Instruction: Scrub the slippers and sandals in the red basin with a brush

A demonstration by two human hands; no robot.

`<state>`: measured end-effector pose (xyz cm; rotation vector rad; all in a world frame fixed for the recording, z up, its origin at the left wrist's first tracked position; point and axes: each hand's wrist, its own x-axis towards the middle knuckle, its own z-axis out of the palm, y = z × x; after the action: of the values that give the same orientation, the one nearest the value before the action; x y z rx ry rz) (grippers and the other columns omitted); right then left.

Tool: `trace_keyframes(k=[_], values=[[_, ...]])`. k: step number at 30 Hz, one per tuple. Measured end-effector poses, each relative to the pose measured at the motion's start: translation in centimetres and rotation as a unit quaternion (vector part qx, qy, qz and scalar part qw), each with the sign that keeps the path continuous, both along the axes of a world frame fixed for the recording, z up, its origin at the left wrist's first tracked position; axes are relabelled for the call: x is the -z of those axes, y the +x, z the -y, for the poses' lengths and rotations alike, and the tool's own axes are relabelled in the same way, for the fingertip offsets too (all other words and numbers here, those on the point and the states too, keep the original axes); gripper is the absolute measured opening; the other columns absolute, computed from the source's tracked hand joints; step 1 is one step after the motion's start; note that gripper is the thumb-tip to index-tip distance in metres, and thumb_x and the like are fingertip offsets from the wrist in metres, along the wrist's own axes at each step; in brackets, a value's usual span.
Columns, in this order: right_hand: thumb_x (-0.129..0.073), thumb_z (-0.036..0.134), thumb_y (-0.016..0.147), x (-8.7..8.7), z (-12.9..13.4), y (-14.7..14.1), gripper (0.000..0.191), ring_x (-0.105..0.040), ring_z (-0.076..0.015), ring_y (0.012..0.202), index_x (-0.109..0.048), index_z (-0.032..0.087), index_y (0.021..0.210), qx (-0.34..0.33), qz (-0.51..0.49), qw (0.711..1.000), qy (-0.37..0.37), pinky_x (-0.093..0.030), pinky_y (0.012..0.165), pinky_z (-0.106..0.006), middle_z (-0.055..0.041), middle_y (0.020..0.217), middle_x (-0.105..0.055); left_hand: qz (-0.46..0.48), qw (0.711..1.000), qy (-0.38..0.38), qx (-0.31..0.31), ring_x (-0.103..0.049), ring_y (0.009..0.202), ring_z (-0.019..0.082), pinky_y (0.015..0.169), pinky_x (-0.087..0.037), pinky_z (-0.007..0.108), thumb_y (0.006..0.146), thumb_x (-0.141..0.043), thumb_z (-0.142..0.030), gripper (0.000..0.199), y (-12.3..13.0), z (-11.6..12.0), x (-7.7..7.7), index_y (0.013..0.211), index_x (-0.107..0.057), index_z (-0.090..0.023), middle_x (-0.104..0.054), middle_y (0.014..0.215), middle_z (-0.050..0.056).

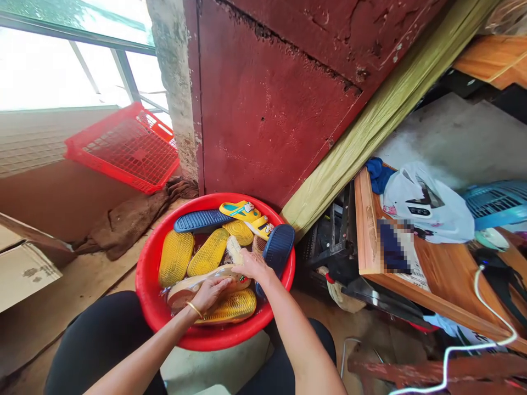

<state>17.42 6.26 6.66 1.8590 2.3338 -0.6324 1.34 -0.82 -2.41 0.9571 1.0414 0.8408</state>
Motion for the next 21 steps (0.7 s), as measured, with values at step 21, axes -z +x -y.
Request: trace_keyframes(k=[21], values=[[-0.073,0.039,0.078,-0.9,1.1,0.1,0.039,-0.069,-0.0308,0.099,-0.066,0.019,0.11,0.025,-0.05,0.998,-0.008,-0.05,0.08,-0.036,-0.0124,0.106,-0.074,-0.023,0.998,0.053,0.008,-0.053,0.066,0.02,0.066,-0.043,0.033,0.071,-0.064,-0.069,0.05,0.3,0.4,-1.2,0.059,-0.067,-0.02,-0.06,0.059,0.003]])
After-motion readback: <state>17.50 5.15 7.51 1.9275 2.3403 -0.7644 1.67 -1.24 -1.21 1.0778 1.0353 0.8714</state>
